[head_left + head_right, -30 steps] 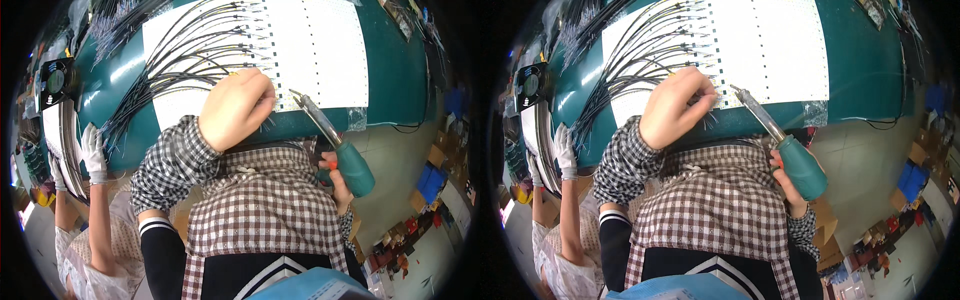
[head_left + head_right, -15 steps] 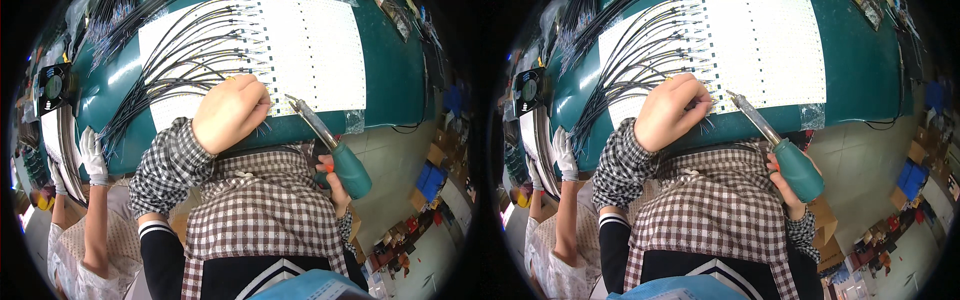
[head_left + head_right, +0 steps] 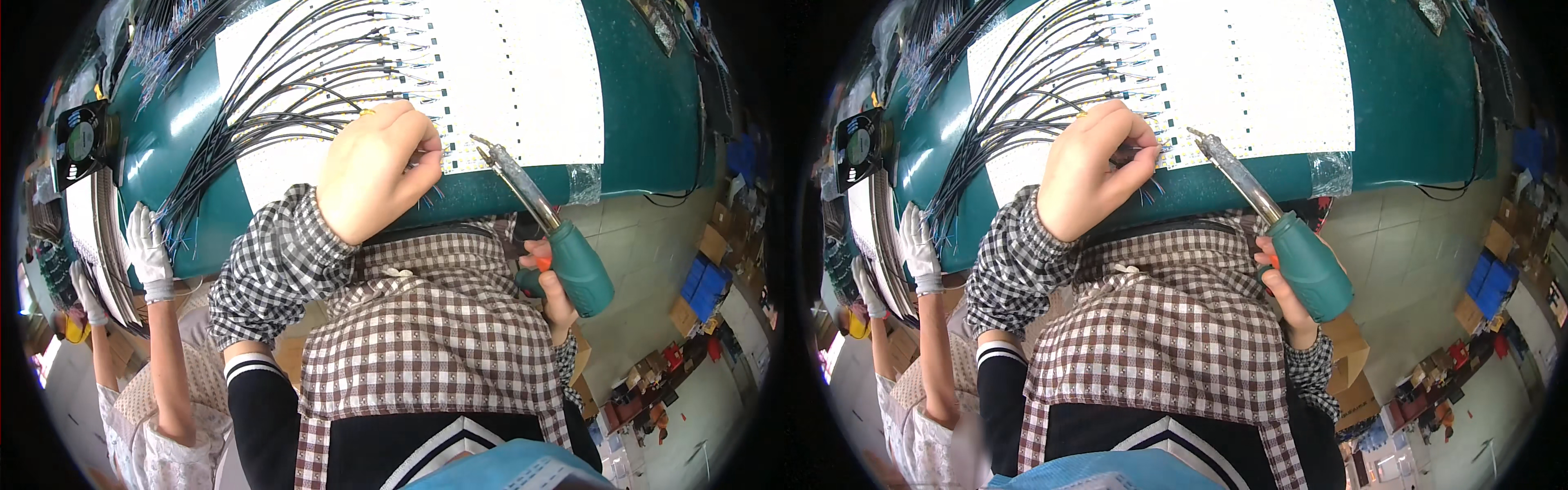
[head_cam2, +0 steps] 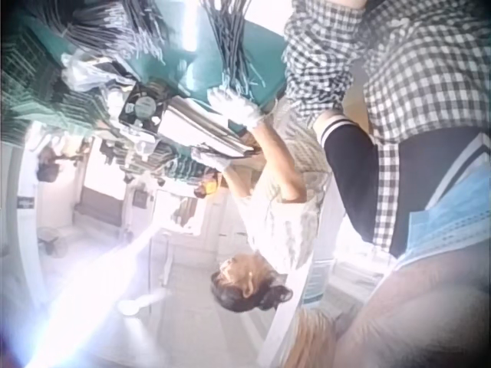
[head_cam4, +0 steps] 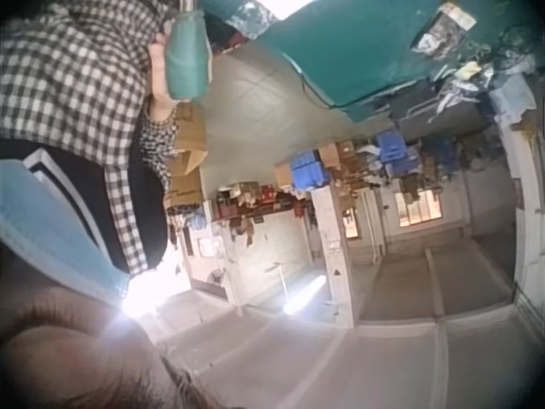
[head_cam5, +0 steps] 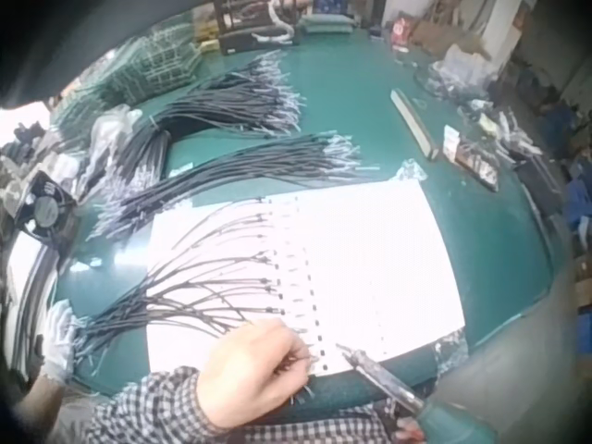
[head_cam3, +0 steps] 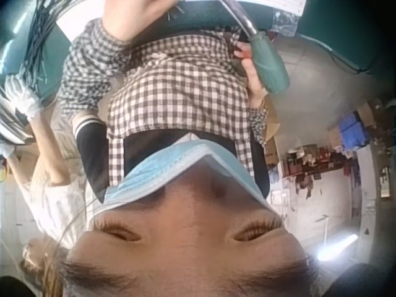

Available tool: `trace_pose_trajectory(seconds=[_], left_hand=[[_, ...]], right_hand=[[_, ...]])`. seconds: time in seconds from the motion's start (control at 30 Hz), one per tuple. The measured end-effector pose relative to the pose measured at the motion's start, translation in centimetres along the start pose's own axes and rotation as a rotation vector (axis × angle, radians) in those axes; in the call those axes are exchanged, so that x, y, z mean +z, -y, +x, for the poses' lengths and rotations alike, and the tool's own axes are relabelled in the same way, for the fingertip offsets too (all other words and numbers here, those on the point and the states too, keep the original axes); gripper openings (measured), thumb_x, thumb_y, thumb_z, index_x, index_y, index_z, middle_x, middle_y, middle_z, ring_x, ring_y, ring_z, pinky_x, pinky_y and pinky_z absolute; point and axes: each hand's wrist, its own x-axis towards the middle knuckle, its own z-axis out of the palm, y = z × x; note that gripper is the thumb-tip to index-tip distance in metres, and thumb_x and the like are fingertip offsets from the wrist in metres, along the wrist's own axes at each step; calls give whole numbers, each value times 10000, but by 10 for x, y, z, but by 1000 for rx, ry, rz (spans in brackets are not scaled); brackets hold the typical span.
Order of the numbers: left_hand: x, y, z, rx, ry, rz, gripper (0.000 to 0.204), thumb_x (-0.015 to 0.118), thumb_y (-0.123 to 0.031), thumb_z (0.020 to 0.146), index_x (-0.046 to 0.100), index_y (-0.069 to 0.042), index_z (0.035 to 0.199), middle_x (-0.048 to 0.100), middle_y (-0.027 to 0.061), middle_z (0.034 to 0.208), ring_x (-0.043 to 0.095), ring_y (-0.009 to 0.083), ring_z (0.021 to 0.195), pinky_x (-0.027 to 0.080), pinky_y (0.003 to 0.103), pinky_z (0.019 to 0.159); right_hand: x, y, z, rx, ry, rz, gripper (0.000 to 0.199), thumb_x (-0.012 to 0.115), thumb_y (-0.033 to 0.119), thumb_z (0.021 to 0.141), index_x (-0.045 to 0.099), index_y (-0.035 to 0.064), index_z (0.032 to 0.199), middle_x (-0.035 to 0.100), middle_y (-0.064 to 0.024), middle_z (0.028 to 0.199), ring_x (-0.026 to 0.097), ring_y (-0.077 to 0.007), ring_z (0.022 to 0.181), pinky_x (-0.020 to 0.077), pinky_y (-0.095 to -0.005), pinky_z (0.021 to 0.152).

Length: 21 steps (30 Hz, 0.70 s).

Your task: The person uses a soldering iron to attach black wires to a white LED panel. They hold the wires in place with one hand while applying heat with the other, working systematically across the panel's surface.

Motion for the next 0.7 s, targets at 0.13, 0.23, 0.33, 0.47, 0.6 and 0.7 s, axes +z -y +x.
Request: trace_pose_trajectory(seconds=[0.13,0.23,0.33,0.47,0.6,0.7], left_hand=[[3,0,0,15,-17,87,97,712,-41,806,627,-37,855,597,68,825,624,233,738,509,337,648],[4,1,0,-13,-5,8,95,708,-34,795,625,-37,841,594,71,819,608,239,728,499,345,652],[5,-1,0,-27,-15,17,95,702,-25,782,618,-35,825,593,75,810,598,249,729,489,352,656],[5,-1,0,-1,-38,39,101,699,-16,772,610,-33,817,591,76,800,595,255,734,485,352,655],[5,-1,-1,12,-46,42,107,697,-13,768,604,-35,816,593,78,802,596,264,739,484,358,655],[5,-1,-1,25,-59,48,110,697,-14,765,602,-37,816,592,82,801,596,269,738,484,361,655]], right_hand=[[-1,1,0,-2,8,-12,541,712,333,934,602,-75,1271,691,-244,1144,719,-273,899,576,-403,837],[-3,2,0,-13,20,-33,543,710,328,935,598,-77,1280,688,-248,1154,721,-278,899,576,-405,844],[-1,3,-2,11,18,7,511,712,313,935,610,-78,1247,687,-237,1123,709,-283,937,575,-411,857],[-4,-4,-3,-15,40,31,485,755,237,908,602,-89,1232,698,-197,1051,699,-277,981,586,-408,871],[-17,-20,-1,-142,106,-165,631,858,166,821,566,-106,1310,753,-148,977,736,-221,951,596,-352,865],[-18,-20,0,-184,121,-232,648,873,154,795,575,-103,1310,765,-120,941,740,-182,927,581,-313,844]])
